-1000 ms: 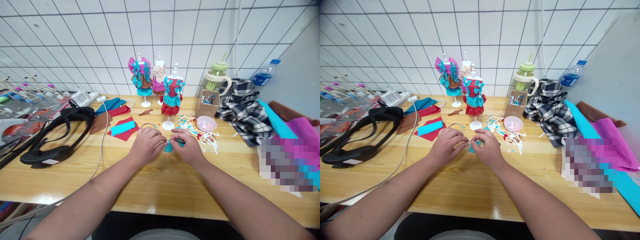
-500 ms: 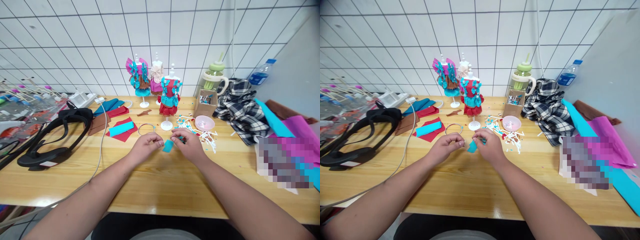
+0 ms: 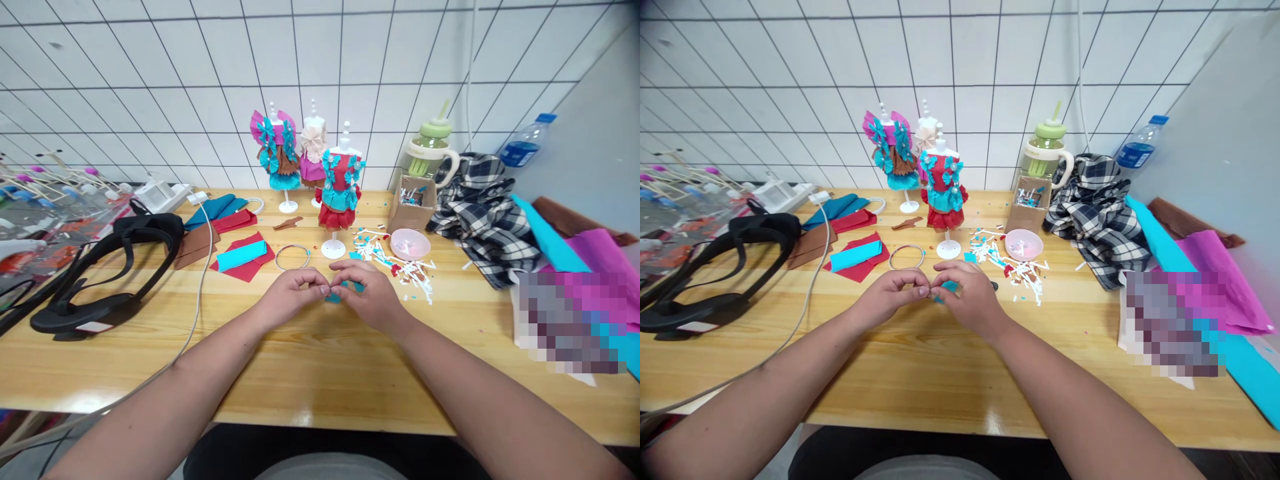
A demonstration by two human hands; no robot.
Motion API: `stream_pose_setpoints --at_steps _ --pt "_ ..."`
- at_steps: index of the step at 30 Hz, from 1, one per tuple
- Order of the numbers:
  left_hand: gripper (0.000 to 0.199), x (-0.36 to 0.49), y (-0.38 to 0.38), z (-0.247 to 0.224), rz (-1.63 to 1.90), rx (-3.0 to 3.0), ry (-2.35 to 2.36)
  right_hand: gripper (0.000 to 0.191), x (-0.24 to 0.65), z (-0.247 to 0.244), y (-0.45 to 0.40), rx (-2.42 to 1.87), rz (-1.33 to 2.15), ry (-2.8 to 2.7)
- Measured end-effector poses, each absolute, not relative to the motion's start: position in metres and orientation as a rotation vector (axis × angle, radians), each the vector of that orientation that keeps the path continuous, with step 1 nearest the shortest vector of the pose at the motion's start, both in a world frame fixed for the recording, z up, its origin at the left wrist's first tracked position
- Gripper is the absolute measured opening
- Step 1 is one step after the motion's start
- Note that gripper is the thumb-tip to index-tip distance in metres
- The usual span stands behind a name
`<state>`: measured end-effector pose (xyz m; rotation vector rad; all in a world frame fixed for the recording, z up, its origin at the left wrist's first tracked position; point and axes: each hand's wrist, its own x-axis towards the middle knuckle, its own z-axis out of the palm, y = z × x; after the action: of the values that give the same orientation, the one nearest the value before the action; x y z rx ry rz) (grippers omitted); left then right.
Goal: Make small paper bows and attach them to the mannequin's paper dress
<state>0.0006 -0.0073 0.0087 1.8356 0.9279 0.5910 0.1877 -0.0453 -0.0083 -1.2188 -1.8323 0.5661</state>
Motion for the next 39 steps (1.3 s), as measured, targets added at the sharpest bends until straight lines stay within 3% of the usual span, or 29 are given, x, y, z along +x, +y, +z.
stream_pose_setpoints --at_steps 9,17,26,32,39 --pt "0.012 0.006 -0.013 0.008 0.627 2.426 0.816 0.009 0.192 -0.003 -0.051 -1.254 0.365 -2.247" --pt "0.016 0.011 -0.010 0.001 0.476 1.729 0.957 0.013 0.193 0.000 -0.054 -1.298 0.078 -2.281" --pt "0.018 0.003 -0.003 -0.001 0.579 1.268 0.984 0.033 0.197 -0.003 -0.045 -1.171 0.316 -2.016" --pt "0.013 0.000 -0.001 -0.001 0.535 1.262 0.879 0.014 0.192 -0.008 -0.044 -1.203 0.458 -1.949" --pt "0.015 -0.001 -0.001 -0.006 0.513 1.249 0.841 0.012 0.195 -0.006 -0.041 -1.204 0.431 -2.001"
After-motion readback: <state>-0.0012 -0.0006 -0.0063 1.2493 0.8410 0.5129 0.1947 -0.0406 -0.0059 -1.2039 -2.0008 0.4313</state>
